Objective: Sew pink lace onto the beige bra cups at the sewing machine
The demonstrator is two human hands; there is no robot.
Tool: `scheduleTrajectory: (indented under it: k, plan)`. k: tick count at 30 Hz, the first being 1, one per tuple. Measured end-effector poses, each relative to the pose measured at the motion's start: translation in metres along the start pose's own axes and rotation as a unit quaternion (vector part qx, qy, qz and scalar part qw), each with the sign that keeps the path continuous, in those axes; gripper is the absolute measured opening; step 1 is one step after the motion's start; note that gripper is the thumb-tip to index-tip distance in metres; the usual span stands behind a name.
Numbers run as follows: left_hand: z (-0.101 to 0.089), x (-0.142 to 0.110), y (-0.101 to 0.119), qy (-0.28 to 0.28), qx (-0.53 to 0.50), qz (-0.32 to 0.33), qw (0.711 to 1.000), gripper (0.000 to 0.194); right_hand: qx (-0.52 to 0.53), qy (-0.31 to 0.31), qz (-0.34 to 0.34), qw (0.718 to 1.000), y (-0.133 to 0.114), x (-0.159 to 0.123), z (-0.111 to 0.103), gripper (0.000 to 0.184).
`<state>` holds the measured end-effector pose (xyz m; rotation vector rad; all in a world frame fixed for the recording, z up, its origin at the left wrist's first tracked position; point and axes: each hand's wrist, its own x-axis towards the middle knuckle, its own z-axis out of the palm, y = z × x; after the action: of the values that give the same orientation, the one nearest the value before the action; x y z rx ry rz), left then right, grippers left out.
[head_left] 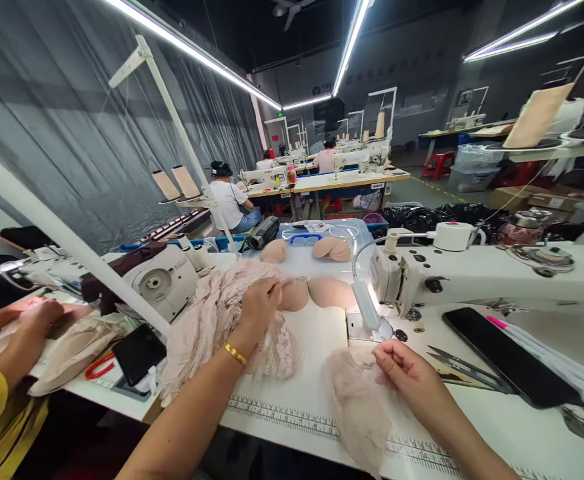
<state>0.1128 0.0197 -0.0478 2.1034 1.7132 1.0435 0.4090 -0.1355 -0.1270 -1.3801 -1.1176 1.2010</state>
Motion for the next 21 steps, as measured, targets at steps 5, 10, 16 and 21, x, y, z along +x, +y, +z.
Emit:
scheduleTrajectory:
  k: [5, 10, 16, 21]
  plan:
    - [-0.011, -0.040, 0.044, -0.129, -0.119, 0.010, 0.984, 0.031, 0.049, -0.007, -0.004, 0.999, -0.010, -0.001, -0.005, 0.062]
    - [0.020, -0.075, 0.084, -0.292, -0.239, -0.023, 0.926, 0.024, 0.065, -0.010, -0.012, 0.998, -0.013, -0.009, -0.004, 0.069]
    - [0.004, -0.095, 0.099, -0.201, -0.224, 0.115, 0.947, 0.021, -0.004, -0.015, -0.038, 0.999, -0.013, -0.009, -0.005, 0.052]
    - [-0.078, -0.146, 0.103, -0.293, -0.397, 0.258, 0.831, 0.021, -0.020, -0.012, -0.049, 0.999, -0.008, -0.009, -0.005, 0.037]
